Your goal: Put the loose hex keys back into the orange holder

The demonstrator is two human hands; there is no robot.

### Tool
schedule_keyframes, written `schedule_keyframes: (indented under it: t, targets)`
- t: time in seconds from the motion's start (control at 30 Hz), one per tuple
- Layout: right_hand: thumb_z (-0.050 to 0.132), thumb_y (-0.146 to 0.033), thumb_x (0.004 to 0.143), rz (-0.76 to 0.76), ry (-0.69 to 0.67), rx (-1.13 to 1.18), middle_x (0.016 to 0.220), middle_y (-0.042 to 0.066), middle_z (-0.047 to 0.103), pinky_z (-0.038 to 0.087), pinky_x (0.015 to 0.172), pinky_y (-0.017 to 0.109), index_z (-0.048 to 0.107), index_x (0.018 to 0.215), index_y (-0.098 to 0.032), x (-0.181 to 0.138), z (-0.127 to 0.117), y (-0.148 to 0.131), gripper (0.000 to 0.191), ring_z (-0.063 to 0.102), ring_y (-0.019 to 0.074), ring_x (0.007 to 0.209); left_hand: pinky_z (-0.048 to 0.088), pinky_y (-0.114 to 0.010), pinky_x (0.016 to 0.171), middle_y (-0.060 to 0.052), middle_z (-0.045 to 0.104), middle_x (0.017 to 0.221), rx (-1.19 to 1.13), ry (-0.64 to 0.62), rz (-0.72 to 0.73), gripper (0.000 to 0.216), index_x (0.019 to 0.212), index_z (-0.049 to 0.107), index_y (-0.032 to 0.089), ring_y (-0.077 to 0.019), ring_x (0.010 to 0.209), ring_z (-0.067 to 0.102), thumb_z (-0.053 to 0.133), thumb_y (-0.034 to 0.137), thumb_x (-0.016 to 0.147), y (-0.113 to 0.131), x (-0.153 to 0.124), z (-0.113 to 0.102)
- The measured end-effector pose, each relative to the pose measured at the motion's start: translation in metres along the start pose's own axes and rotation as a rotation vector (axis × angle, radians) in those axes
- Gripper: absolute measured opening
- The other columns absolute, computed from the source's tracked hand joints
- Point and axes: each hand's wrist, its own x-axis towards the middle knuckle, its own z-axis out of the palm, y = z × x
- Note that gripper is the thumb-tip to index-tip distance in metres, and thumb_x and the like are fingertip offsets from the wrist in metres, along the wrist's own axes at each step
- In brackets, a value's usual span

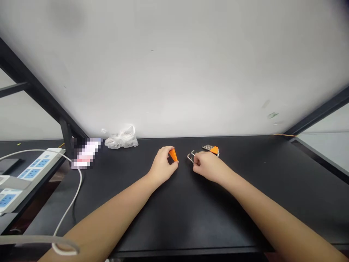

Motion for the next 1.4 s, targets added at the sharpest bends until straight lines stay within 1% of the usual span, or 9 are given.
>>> schedule_keyframes:
  t: [0.07, 0.17, 0.27, 0.37, 0.6, 0.83, 1.13, 1.27, 1.4]
  targets:
    - [0.065, -0.021, 0.083, 0.041, -0.026, 0.45, 0.073, 0.002, 0.067, 0.042, 0.052, 0.025, 0.063, 0.079, -0.02, 0.0, -0.008, 0.007, 0.004, 0.057, 0.0137, 0.058, 0.055, -0.044, 0.098, -0.008, 0.065, 0.126, 0.013, 0.001, 0.059, 0.05, 0.128, 0.058, 0.023, -0.0259, 0.117, 0.061, 0.073, 0.019, 0.081, 0.003, -0.002, 0.0]
    - [0.073, -0.033, 0.086, 0.058, 0.047, 1.057, 0.076, 0.001, 0.066, 0.037, 0.044, 0.023, 0.063, 0.094, -0.021, 0.0, -0.016, 0.009, 0.017, 0.051, 0.0107, 0.052, 0.052, -0.047, 0.103, -0.008, 0.065, 0.126, 0.027, -0.027, 0.225, 0.05, 0.129, 0.058, 0.023, -0.027, 0.12, 0.059, 0.074, 0.02, 0.082, 0.01, -0.006, -0.001]
    - [0.082, -0.031, 0.081, 0.023, 0.084, 1.335, 0.088, 0.005, 0.07, 0.034, 0.044, 0.022, 0.065, 0.103, -0.021, 0.002, -0.015, -0.002, 0.029, 0.051, 0.009, 0.054, 0.052, -0.046, 0.103, -0.008, 0.067, 0.125, 0.022, -0.054, 0.344, 0.05, 0.132, 0.056, 0.023, -0.0262, 0.116, 0.06, 0.072, 0.023, 0.085, 0.016, -0.01, -0.001]
    - [0.084, -0.028, 0.08, 0.018, 0.094, 1.46, 0.09, 0.005, 0.071, 0.044, 0.051, 0.024, 0.069, 0.098, -0.02, 0.007, -0.007, -0.017, 0.025, 0.055, 0.0093, 0.06, 0.053, -0.045, 0.099, -0.008, 0.069, 0.123, -0.003, -0.054, 0.387, 0.051, 0.133, 0.057, 0.023, -0.0251, 0.11, 0.062, 0.073, 0.026, 0.085, 0.018, -0.011, -0.002]
    - [0.085, -0.026, 0.08, -0.016, 0.178, 1.544, 0.095, 0.003, 0.071, 0.054, 0.069, 0.03, 0.067, 0.09, -0.021, 0.014, 0.017, -0.034, 0.021, 0.066, 0.0154, 0.078, 0.053, -0.045, 0.102, -0.006, 0.07, 0.125, -0.034, -0.012, 0.355, 0.051, 0.133, 0.058, 0.024, -0.0239, 0.113, 0.062, 0.073, 0.025, 0.085, 0.015, -0.01, -0.004]
    - [0.085, -0.028, 0.08, -0.013, 0.271, 1.492, 0.095, 0.003, 0.073, 0.055, 0.072, 0.033, 0.066, 0.088, -0.022, 0.015, 0.025, -0.034, 0.021, 0.067, 0.0159, 0.078, 0.053, -0.049, 0.103, -0.009, 0.068, 0.129, -0.004, 0.014, 0.367, 0.053, 0.137, 0.056, 0.023, -0.0264, 0.118, 0.061, 0.071, 0.023, 0.087, 0.01, -0.007, -0.001]
    - [0.085, -0.03, 0.08, 0.028, 0.189, 1.461, 0.102, 0.003, 0.073, 0.057, 0.081, 0.038, 0.07, 0.091, -0.024, 0.017, 0.03, -0.014, 0.02, 0.069, 0.0178, 0.083, 0.051, -0.047, 0.107, -0.01, 0.064, 0.132, 0.061, -0.042, 0.269, 0.063, 0.144, 0.046, 0.023, -0.0269, 0.123, 0.059, 0.072, 0.025, 0.086, 0.012, -0.01, 0.0]
    - [0.085, -0.029, 0.08, 0.023, 0.12, 1.456, 0.103, 0.004, 0.073, 0.057, 0.086, 0.038, 0.071, 0.09, -0.023, 0.015, 0.03, -0.008, 0.019, 0.069, 0.02, 0.092, 0.051, -0.048, 0.105, -0.009, 0.064, 0.133, 0.097, -0.1, 0.308, 0.066, 0.146, 0.042, 0.026, -0.0269, 0.121, 0.058, 0.072, 0.026, 0.087, 0.019, -0.013, -0.001]
    - [0.086, -0.03, 0.079, -0.012, 0.141, 1.314, 0.101, 0.005, 0.073, 0.055, 0.085, 0.037, 0.071, 0.089, -0.023, 0.014, 0.033, -0.009, 0.02, 0.068, 0.0216, 0.095, 0.05, -0.048, 0.105, -0.008, 0.063, 0.135, 0.125, -0.121, 0.315, 0.068, 0.148, 0.039, 0.027, -0.0269, 0.12, 0.059, 0.072, 0.025, 0.088, 0.022, -0.016, 0.0]
